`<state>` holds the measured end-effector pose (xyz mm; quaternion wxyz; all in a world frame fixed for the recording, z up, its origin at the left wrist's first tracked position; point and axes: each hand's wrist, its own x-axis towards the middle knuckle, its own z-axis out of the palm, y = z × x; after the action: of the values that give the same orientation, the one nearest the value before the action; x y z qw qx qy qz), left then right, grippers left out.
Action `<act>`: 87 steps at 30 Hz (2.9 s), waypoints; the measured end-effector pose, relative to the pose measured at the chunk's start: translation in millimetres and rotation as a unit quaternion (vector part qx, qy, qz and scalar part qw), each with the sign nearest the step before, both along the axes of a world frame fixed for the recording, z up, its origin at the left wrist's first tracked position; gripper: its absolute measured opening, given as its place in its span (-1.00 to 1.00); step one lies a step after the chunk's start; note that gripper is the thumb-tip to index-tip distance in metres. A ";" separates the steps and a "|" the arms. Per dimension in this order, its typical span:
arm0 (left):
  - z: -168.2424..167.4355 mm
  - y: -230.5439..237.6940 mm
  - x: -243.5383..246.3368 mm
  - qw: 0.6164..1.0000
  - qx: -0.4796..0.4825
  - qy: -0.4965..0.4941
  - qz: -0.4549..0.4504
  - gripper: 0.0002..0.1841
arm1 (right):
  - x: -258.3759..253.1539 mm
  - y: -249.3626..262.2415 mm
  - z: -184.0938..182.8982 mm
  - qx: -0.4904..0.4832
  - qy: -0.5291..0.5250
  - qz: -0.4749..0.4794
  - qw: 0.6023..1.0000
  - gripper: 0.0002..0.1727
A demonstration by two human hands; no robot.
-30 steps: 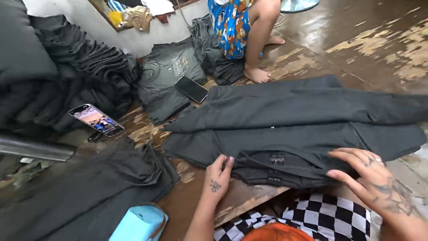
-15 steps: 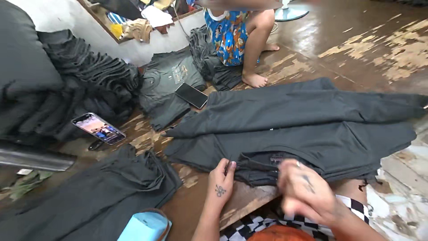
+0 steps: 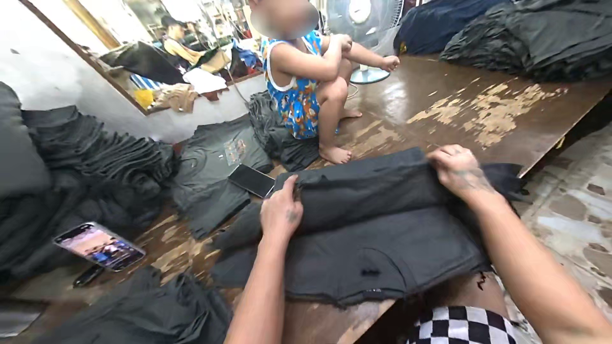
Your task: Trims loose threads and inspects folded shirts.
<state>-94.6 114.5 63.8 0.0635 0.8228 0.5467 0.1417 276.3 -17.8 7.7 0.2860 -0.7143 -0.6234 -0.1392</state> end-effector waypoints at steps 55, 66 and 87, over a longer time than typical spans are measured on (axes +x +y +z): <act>-25.2 -125.6 189.2 0.931 -0.045 0.020 -0.363 -0.61 | -59.0 79.8 -6.9 0.028 0.621 0.027 0.783 -0.69; 10.9 -122.7 210.7 0.943 -0.092 0.100 -0.304 -0.52 | -62.5 83.6 -10.8 0.007 0.566 0.015 0.824 -0.67; -3.5 -124.5 205.1 0.944 -0.091 0.078 -0.306 -0.50 | -61.7 86.7 -18.7 0.015 0.585 -0.007 0.811 -0.70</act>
<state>110.5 -10.0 60.4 0.1358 0.9496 0.2826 0.0001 214.6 68.9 -11.0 0.6065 -0.6605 -0.3316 0.2931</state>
